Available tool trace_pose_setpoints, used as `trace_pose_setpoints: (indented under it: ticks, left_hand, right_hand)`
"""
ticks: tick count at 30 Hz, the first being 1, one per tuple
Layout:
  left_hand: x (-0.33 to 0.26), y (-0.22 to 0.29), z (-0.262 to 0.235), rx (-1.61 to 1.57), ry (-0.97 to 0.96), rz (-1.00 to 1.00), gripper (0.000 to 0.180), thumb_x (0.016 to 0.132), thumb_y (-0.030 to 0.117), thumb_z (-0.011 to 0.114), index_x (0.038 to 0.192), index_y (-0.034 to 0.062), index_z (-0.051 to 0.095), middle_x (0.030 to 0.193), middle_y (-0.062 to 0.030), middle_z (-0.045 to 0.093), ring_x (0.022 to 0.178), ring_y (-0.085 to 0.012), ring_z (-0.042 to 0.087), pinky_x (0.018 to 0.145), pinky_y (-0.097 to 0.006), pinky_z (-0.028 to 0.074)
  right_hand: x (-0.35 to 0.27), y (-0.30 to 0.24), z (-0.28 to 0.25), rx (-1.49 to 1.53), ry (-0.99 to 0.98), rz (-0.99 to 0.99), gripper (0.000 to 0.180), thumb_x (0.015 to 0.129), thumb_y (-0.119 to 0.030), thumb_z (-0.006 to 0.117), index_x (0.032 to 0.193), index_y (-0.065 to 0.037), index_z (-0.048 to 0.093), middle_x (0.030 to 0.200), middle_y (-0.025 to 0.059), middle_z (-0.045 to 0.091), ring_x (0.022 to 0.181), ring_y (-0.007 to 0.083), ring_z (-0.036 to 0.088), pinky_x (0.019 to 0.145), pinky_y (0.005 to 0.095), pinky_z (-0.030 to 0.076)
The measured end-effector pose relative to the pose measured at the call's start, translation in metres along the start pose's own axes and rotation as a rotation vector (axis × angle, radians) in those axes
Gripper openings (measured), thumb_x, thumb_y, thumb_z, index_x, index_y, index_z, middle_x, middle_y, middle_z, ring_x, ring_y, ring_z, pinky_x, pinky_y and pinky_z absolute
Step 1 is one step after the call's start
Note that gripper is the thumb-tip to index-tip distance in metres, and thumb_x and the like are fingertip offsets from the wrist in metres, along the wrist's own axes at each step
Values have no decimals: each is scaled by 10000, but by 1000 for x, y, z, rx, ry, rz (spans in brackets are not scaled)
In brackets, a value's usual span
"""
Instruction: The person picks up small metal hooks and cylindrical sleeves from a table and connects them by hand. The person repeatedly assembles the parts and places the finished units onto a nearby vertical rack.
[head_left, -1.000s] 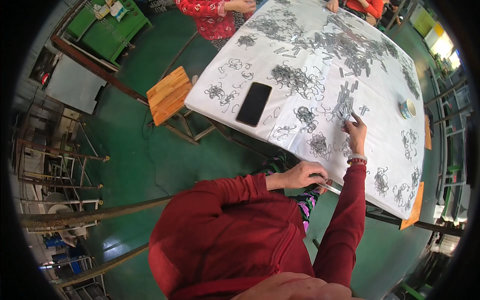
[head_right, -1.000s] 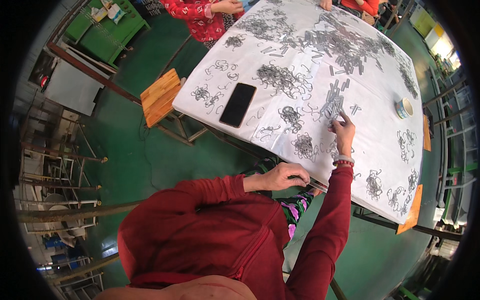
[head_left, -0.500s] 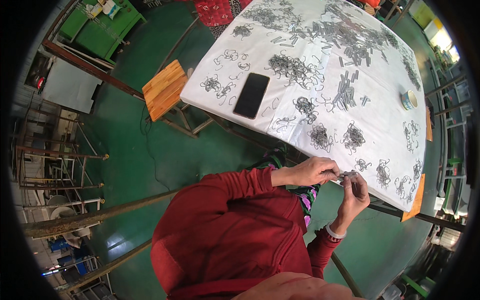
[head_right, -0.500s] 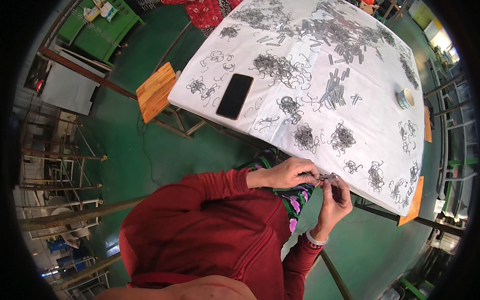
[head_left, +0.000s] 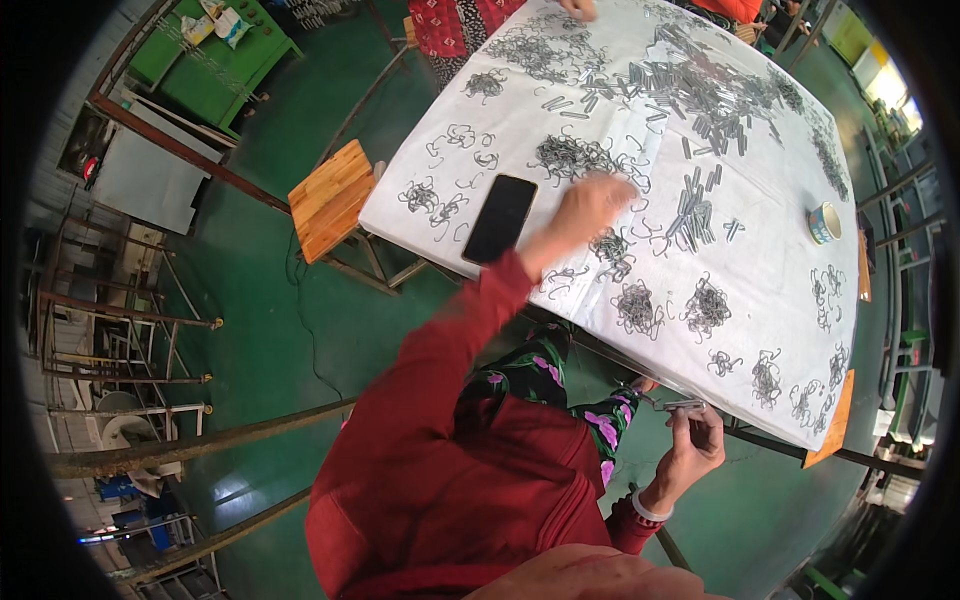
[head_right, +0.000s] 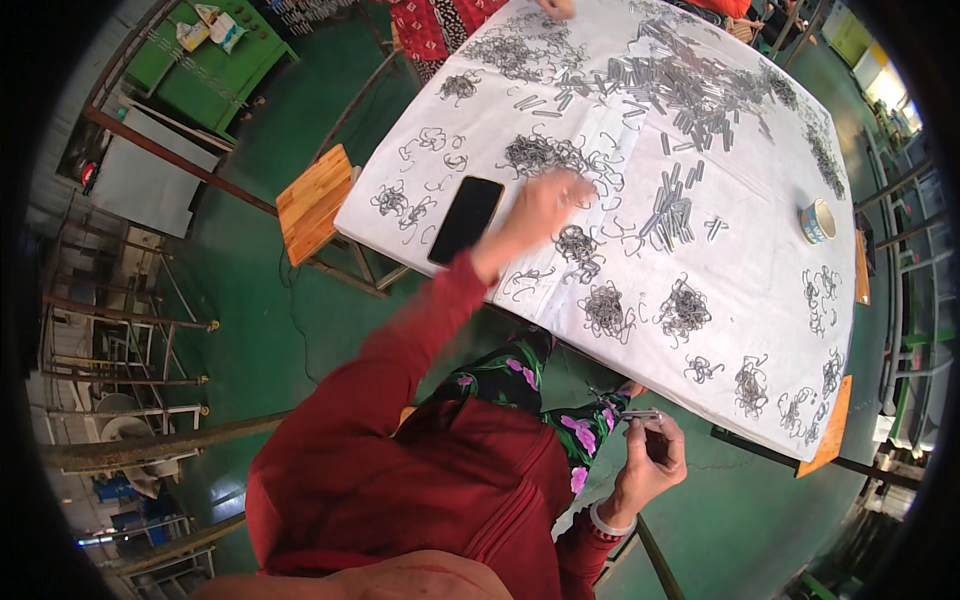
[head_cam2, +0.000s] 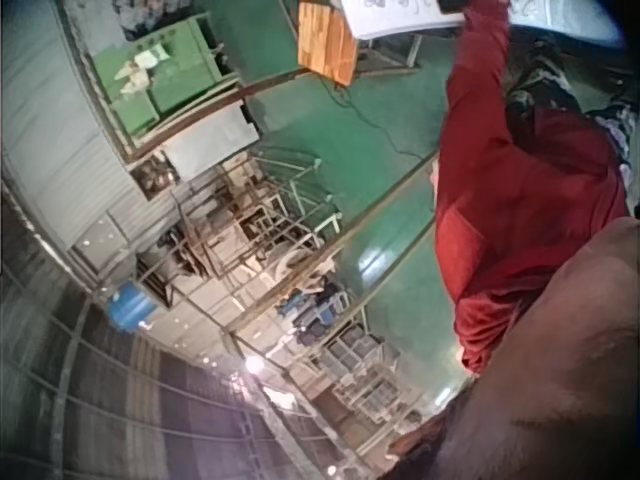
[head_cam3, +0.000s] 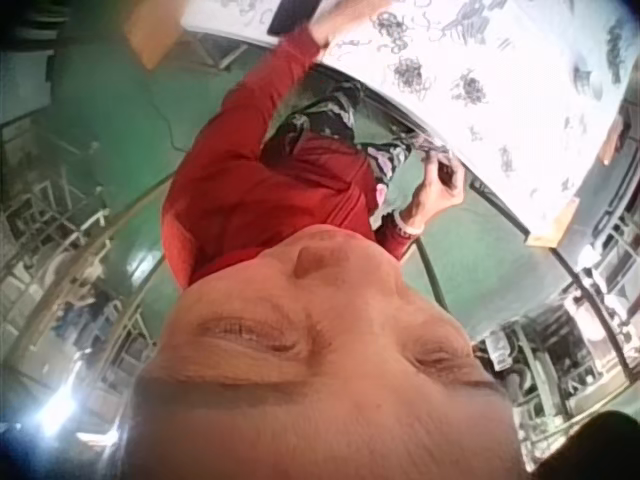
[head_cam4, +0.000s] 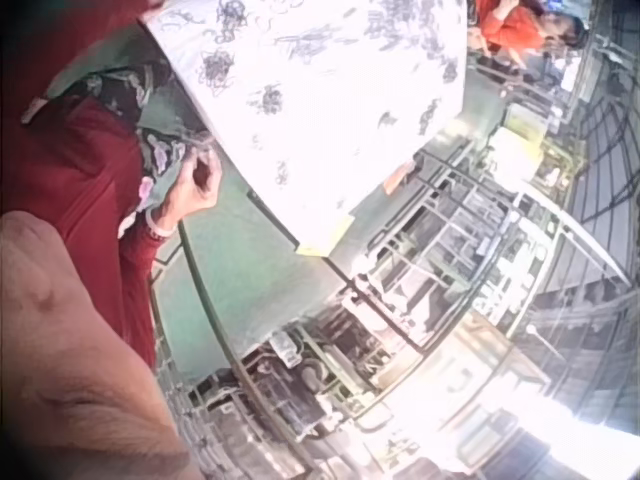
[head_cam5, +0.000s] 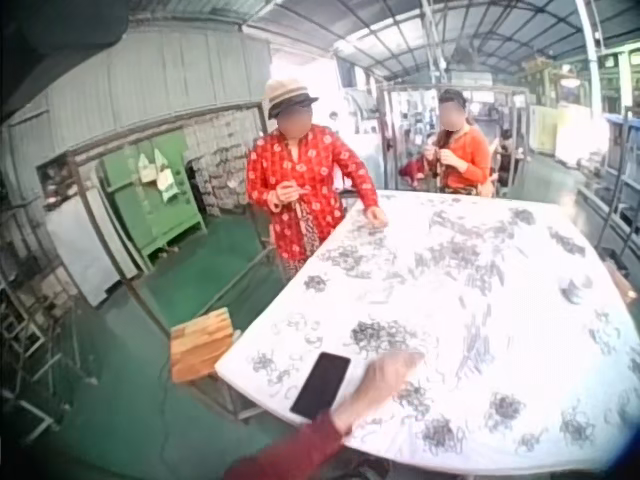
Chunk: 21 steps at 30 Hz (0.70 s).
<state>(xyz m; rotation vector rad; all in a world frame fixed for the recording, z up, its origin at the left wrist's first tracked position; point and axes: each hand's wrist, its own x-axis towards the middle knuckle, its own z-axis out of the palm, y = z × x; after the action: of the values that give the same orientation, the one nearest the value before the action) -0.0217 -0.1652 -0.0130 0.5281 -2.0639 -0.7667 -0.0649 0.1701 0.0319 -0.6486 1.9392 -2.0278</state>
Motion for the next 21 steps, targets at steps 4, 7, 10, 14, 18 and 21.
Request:
trace_pose_setpoints:
  ticks: [4,7,10,14,18,21]
  left_hand:
    - [91,-112,-10,473,-88,-210,165,808,177,596,854,36,670,856,-190,643,795,-351,625,690,-440,493]
    - [108,-163,-5,729,-240,-271,146,787,113,580,831,9,671,863,-234,636,825,-374,628,717,-446,501]
    - [104,-182,-1,828,-319,-246,150,789,95,567,844,-11,657,867,-250,628,836,-385,624,730,-456,496]
    - [102,-170,6,685,-231,-295,166,814,94,539,860,-24,646,876,-249,630,851,-361,630,717,-429,502]
    - [88,-94,11,235,-130,-56,188,834,121,541,886,-26,647,858,-213,651,768,-286,658,661,-367,511]
    - [52,-7,16,-282,-349,-309,186,836,118,597,917,-45,638,809,-132,658,673,-153,631,620,-269,495]
  right_hand:
    - [3,6,0,-1,11,58,167,729,124,630,862,32,590,841,101,617,648,114,575,588,214,475]
    - [5,7,2,15,49,119,171,724,139,623,854,33,591,853,104,611,669,120,579,595,216,475]
    - [8,7,7,-11,36,110,173,759,91,622,922,48,580,778,103,625,656,129,570,602,227,458]
    - [12,14,4,-65,-13,55,161,742,110,613,888,50,580,783,93,609,662,127,566,598,232,461]
    - [14,13,3,-26,-39,116,200,702,164,600,870,55,598,847,87,614,771,133,572,722,241,459]
    - [14,11,5,-43,-20,141,140,733,112,629,861,58,608,800,61,622,712,109,572,662,222,464]
